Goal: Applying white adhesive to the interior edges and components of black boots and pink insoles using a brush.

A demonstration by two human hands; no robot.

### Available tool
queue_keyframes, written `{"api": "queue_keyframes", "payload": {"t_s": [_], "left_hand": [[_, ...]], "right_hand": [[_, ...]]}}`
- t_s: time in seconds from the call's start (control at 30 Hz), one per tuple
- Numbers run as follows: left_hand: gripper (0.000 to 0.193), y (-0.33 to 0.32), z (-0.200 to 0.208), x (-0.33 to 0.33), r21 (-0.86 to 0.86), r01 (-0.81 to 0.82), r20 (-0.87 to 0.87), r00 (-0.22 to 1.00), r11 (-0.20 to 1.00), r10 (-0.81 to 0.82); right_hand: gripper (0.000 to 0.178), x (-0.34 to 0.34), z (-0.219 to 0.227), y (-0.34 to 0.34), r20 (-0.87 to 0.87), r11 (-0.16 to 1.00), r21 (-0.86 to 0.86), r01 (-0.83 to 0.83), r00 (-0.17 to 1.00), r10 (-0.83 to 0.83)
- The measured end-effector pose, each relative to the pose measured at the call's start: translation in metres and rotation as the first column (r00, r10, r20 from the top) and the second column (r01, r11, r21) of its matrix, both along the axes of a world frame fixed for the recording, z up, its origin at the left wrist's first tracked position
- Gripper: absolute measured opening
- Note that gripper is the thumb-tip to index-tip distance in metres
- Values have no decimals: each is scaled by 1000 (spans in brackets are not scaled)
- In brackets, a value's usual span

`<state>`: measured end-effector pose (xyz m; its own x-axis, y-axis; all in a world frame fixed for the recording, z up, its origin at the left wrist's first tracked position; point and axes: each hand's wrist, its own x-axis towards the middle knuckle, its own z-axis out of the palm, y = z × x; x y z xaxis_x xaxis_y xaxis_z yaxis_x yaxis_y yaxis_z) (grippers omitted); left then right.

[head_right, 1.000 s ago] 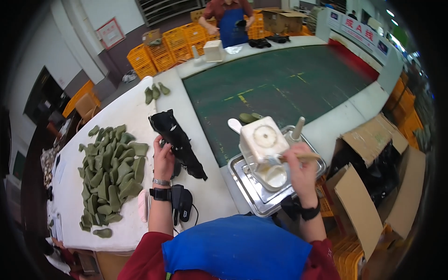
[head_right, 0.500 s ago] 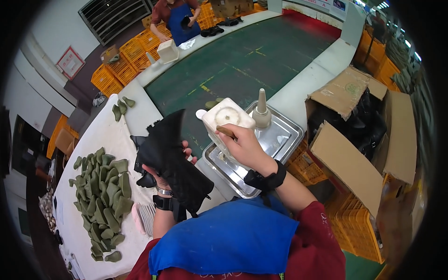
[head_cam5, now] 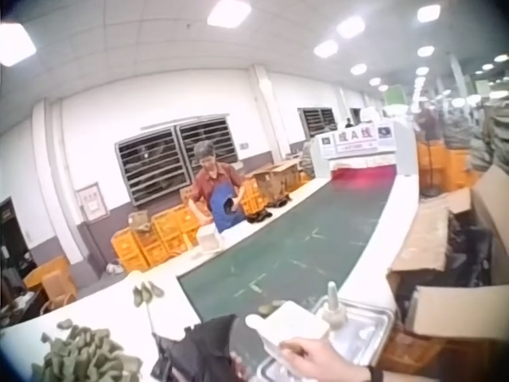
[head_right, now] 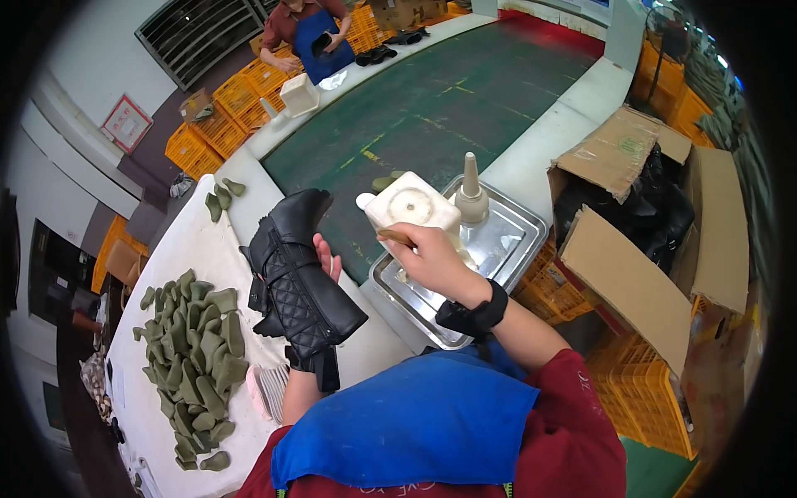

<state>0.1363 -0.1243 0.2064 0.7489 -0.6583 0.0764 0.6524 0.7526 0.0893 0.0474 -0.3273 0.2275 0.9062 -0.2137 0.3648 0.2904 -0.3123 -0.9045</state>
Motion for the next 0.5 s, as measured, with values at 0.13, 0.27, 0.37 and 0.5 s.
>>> {"api": "queue_keyframes", "payload": {"t_s": [0.13, 0.27, 0.37, 0.5], "left_hand": [[109, 2, -1, -2, 109, -51, 298, 954, 993, 16], [95, 0, -1, -2, 24, -83, 216, 973, 996, 76], [85, 8, -8, 9, -55, -66, 147, 986, 996, 74], [81, 17, -18, 17, 218, -152, 336, 939, 964, 72]], "right_hand": [[18, -3, -14, -5, -155, 994, -103, -26, 988, 10], [19, -4, -20, -5, -153, 994, -104, -37, 988, 21], [21, -6, -17, -6, -133, 997, -55, 58, 989, -64], [23, -9, -21, -25, -179, 997, -45, 69, 981, -77]]}}
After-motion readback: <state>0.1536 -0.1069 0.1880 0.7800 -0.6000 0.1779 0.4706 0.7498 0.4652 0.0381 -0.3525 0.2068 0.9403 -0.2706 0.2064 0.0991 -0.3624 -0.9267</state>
